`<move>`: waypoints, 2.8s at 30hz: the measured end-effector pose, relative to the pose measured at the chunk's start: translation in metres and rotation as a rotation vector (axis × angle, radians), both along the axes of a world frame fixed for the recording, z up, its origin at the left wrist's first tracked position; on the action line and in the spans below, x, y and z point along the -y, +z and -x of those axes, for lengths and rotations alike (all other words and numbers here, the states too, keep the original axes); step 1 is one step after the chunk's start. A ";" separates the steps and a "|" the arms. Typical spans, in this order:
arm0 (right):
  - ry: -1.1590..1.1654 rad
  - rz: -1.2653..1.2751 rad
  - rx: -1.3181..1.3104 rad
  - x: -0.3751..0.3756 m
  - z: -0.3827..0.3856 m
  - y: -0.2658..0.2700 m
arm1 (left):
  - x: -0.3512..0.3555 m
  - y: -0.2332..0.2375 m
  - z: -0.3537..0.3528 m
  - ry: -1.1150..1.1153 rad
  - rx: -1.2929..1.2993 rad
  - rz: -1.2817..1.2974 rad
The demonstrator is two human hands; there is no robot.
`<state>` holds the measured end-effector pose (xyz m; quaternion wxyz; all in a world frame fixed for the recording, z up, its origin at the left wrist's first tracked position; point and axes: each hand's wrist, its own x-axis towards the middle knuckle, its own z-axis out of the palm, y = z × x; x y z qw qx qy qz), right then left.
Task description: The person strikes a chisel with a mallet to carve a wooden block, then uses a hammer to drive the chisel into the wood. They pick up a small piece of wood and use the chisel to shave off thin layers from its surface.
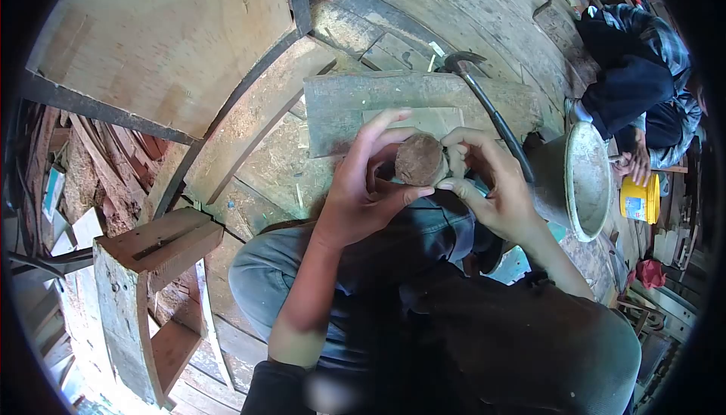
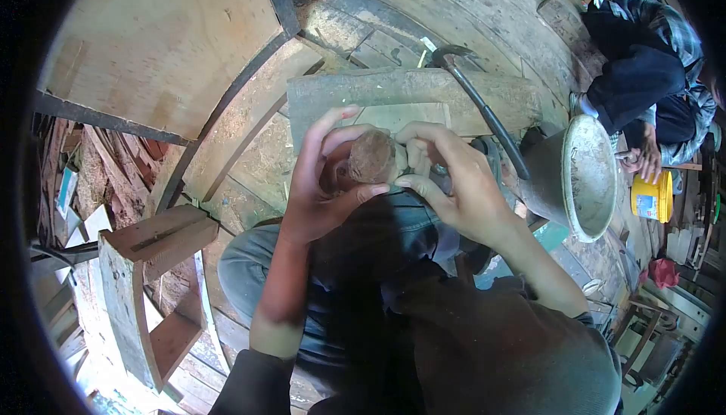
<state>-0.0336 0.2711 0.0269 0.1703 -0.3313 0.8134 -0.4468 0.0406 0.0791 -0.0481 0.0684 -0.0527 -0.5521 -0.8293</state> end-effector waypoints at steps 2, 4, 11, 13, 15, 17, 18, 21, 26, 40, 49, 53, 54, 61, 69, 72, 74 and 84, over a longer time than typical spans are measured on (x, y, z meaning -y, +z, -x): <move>0.004 -0.002 0.010 -0.001 0.000 -0.001 | 0.000 0.000 0.001 0.000 -0.011 0.004; 0.006 -0.004 0.020 -0.002 0.000 -0.002 | -0.001 -0.001 0.001 -0.001 -0.022 0.006; -0.012 0.025 0.069 0.001 -0.003 -0.001 | -0.002 0.000 0.003 0.036 -0.035 0.010; -0.030 0.044 0.098 -0.001 -0.003 -0.001 | -0.002 0.001 0.003 0.024 -0.029 -0.010; -0.022 0.065 0.043 -0.002 -0.001 0.001 | -0.003 0.001 0.004 0.050 -0.013 -0.007; -0.076 0.093 0.051 -0.002 0.000 0.002 | 0.000 0.004 0.004 0.023 0.015 0.000; -0.062 0.042 -0.065 -0.005 0.003 0.002 | 0.002 0.005 0.004 -0.005 0.042 0.008; -0.074 -0.013 -0.195 -0.010 0.007 0.000 | 0.001 -0.002 0.006 0.019 -0.004 -0.012; -0.036 -0.073 -0.199 -0.016 0.011 -0.001 | 0.002 -0.005 0.006 0.019 -0.019 -0.039; -0.006 -0.027 -0.198 -0.015 0.004 -0.038 | -0.008 0.001 0.007 -0.061 -0.044 -0.154; 0.014 -0.101 -0.164 -0.018 0.001 -0.028 | -0.008 0.004 0.009 -0.033 0.003 -0.196; 0.046 -0.134 -0.177 -0.016 0.001 -0.020 | -0.009 0.003 0.008 -0.048 0.009 -0.158; 0.010 -0.115 -0.173 -0.013 0.000 -0.015 | -0.010 0.002 0.007 -0.052 0.009 -0.120; -0.065 0.124 -0.171 -0.004 -0.001 0.008 | -0.014 0.000 0.007 -0.034 -0.021 -0.112; -0.068 -0.037 0.067 -0.005 -0.009 0.038 | -0.015 0.007 0.002 -0.033 -0.009 0.050; -0.052 -0.064 0.054 -0.006 -0.010 0.043 | -0.018 0.007 0.001 -0.016 -0.001 0.051; -0.038 -0.083 0.041 -0.007 -0.009 0.043 | -0.020 0.004 0.001 -0.012 -0.004 0.050; 0.075 -0.150 -0.080 -0.009 -0.008 0.044 | -0.019 0.003 0.001 0.022 -0.056 0.148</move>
